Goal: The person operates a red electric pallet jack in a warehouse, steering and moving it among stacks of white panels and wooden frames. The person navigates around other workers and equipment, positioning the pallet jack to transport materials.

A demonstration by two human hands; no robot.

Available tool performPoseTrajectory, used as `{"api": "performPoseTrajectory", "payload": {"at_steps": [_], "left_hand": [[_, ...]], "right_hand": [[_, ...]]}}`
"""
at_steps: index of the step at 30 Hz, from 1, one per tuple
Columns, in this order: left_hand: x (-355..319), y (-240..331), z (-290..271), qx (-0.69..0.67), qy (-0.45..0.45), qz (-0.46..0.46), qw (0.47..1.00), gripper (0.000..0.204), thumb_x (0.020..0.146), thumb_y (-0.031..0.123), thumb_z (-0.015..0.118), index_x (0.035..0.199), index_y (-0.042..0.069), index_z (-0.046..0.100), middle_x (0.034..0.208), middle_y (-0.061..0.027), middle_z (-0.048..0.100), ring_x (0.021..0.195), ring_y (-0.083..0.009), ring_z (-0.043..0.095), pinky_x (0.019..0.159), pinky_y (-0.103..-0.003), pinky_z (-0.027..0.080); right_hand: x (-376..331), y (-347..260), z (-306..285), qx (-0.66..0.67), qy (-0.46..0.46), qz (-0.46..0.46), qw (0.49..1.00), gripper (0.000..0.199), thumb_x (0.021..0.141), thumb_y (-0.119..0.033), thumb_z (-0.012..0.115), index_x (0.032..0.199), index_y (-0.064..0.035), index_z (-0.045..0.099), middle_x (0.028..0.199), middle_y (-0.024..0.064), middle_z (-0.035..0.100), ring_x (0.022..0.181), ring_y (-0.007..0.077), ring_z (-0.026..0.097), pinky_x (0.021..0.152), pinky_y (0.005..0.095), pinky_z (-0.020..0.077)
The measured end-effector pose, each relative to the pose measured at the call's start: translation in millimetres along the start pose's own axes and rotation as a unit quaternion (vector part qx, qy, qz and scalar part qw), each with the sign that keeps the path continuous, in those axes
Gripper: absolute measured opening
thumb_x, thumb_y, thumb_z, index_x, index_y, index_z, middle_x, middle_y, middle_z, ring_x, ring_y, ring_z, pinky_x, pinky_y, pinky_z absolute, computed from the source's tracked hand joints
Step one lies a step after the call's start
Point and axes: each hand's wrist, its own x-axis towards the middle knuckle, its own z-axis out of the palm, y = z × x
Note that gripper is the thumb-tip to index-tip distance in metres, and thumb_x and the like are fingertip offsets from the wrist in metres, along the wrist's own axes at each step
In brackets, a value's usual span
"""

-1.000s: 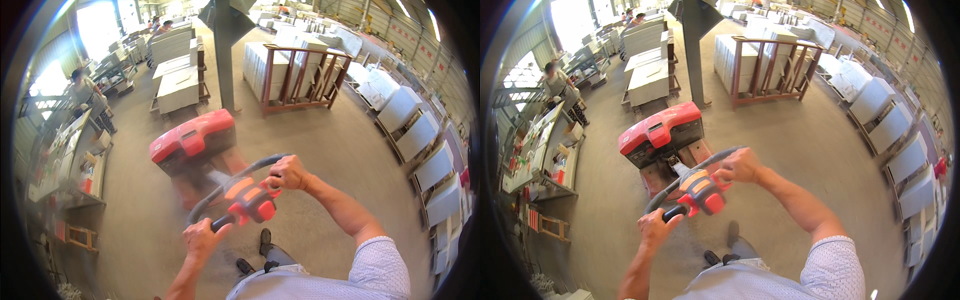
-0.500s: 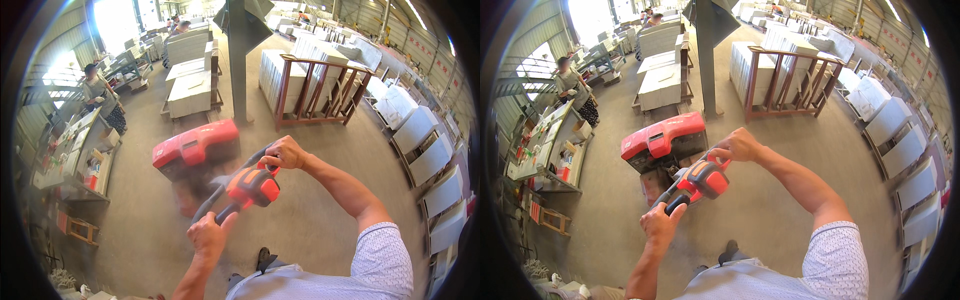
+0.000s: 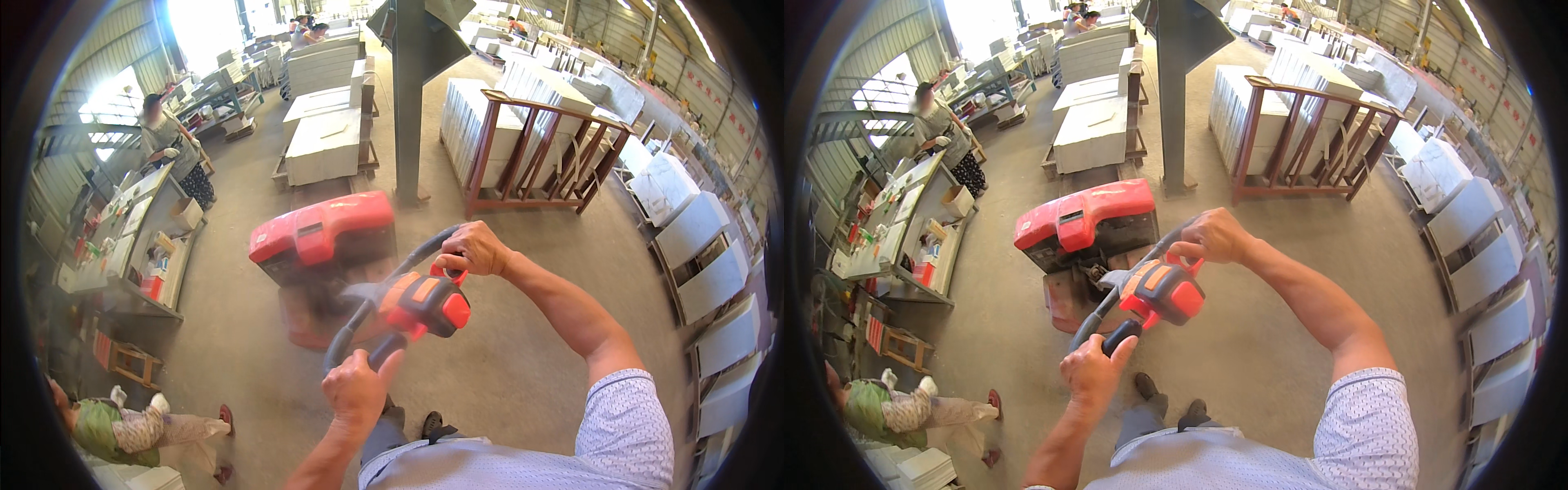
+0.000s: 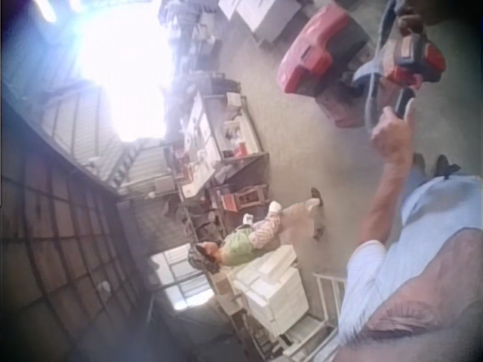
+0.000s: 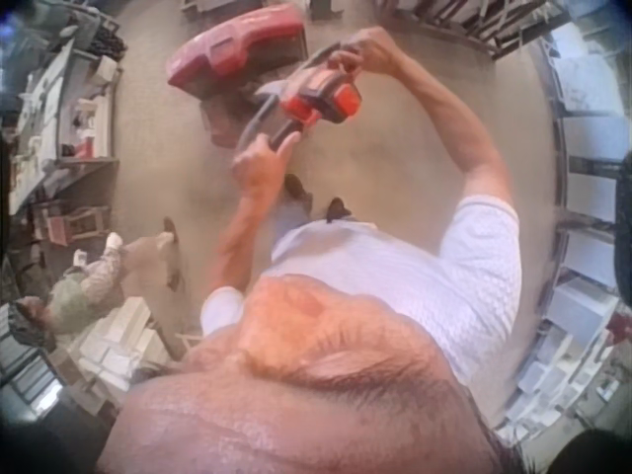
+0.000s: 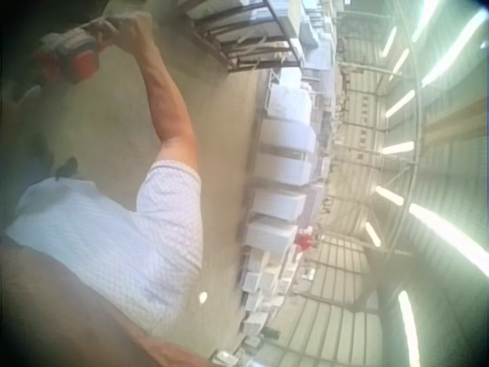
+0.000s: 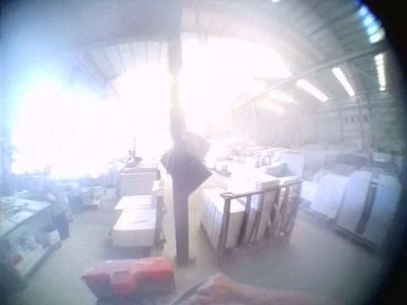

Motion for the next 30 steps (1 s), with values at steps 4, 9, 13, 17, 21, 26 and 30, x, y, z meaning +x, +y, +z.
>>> {"api": "performPoseTrajectory", "payload": {"at_steps": [4, 9, 13, 17, 21, 26, 30], "left_hand": [[25, -28, 7, -0.005, 0.002, 0.001, 1.0, 0.058, 0.083, 0.063, 0.069, 0.071, 0.007, 0.062, 0.066, -0.0136, 0.068, 0.059, -0.0342, 0.067, 0.057, -0.043, 0.052], [63, -72, 3, -0.027, 0.014, -0.014, 0.999, 0.053, 0.087, 0.058, 0.066, 0.068, 0.008, 0.062, 0.065, -0.0152, 0.068, 0.06, -0.0352, 0.067, 0.059, -0.045, 0.052], [92, -122, -1, -0.045, 0.031, -0.05, 0.997, 0.047, 0.096, 0.046, 0.057, 0.067, 0.009, 0.064, 0.067, -0.0163, 0.068, 0.062, -0.0379, 0.067, 0.061, -0.05, 0.05], [110, -189, 11, -0.034, 0.067, -0.068, 0.995, 0.043, 0.1, 0.034, 0.052, 0.068, 0.009, 0.067, 0.069, -0.0158, 0.068, 0.065, -0.0392, 0.066, 0.064, -0.052, 0.049], [130, -275, 32, -0.01, 0.109, -0.119, 0.987, 0.045, 0.099, 0.033, 0.054, 0.066, 0.006, 0.068, 0.068, -0.0181, 0.066, 0.07, -0.0382, 0.065, 0.07, -0.05, 0.049], [182, -353, 28, -0.129, 0.117, -0.21, 0.962, 0.05, 0.098, 0.032, 0.055, 0.061, 0.002, 0.068, 0.064, -0.0179, 0.064, 0.073, -0.0369, 0.063, 0.079, -0.048, 0.048], [221, -392, 30, -0.115, 0.121, -0.166, 0.972, 0.048, 0.097, 0.028, 0.056, 0.062, -0.001, 0.067, 0.063, -0.0173, 0.063, 0.066, -0.0345, 0.061, 0.072, -0.047, 0.047]], "right_hand": [[30, 5, 20, 0.014, -0.022, 0.017, 1.0, 0.041, 0.094, -0.045, 0.057, 0.07, -0.0132, 0.068, 0.063, 0.0095, 0.058, 0.06, 0.0328, 0.052, 0.06, 0.0424, 0.0433], [80, 5, 45, 0.015, -0.011, -0.005, 1.0, 0.039, 0.095, -0.042, 0.055, 0.069, -0.0154, 0.068, 0.062, 0.0051, 0.059, 0.06, 0.0297, 0.054, 0.061, 0.0399, 0.0447], [114, -4, 77, -0.009, -0.014, 0.002, 1.0, 0.036, 0.095, -0.04, 0.054, 0.072, -0.0187, 0.069, 0.064, 0.0037, 0.062, 0.062, 0.0282, 0.058, 0.063, 0.0391, 0.0467], [146, -23, 115, -0.046, -0.023, -0.005, 0.999, 0.037, 0.094, -0.045, 0.057, 0.073, -0.0187, 0.072, 0.066, 0.0047, 0.064, 0.064, 0.0281, 0.062, 0.065, 0.0382, 0.0489], [179, -52, 154, -0.014, -0.044, -0.001, 0.999, 0.065, 0.095, -0.063, 0.051, 0.068, -0.0077, 0.071, 0.068, 0.0119, 0.068, 0.068, 0.0297, 0.067, 0.067, 0.0428, 0.05], [234, -70, 198, 0.019, -0.004, 0.028, 0.999, 0.065, 0.093, -0.063, 0.054, 0.068, -0.0054, 0.07, 0.067, 0.0159, 0.065, 0.067, 0.032, 0.064, 0.068, 0.0438, 0.0499], [271, -60, 219, 0.029, -0.04, 0.025, 0.998, 0.064, 0.092, -0.063, 0.055, 0.071, -0.0047, 0.069, 0.069, 0.0169, 0.064, 0.071, 0.0344, 0.065, 0.069, 0.046, 0.0503]]}}
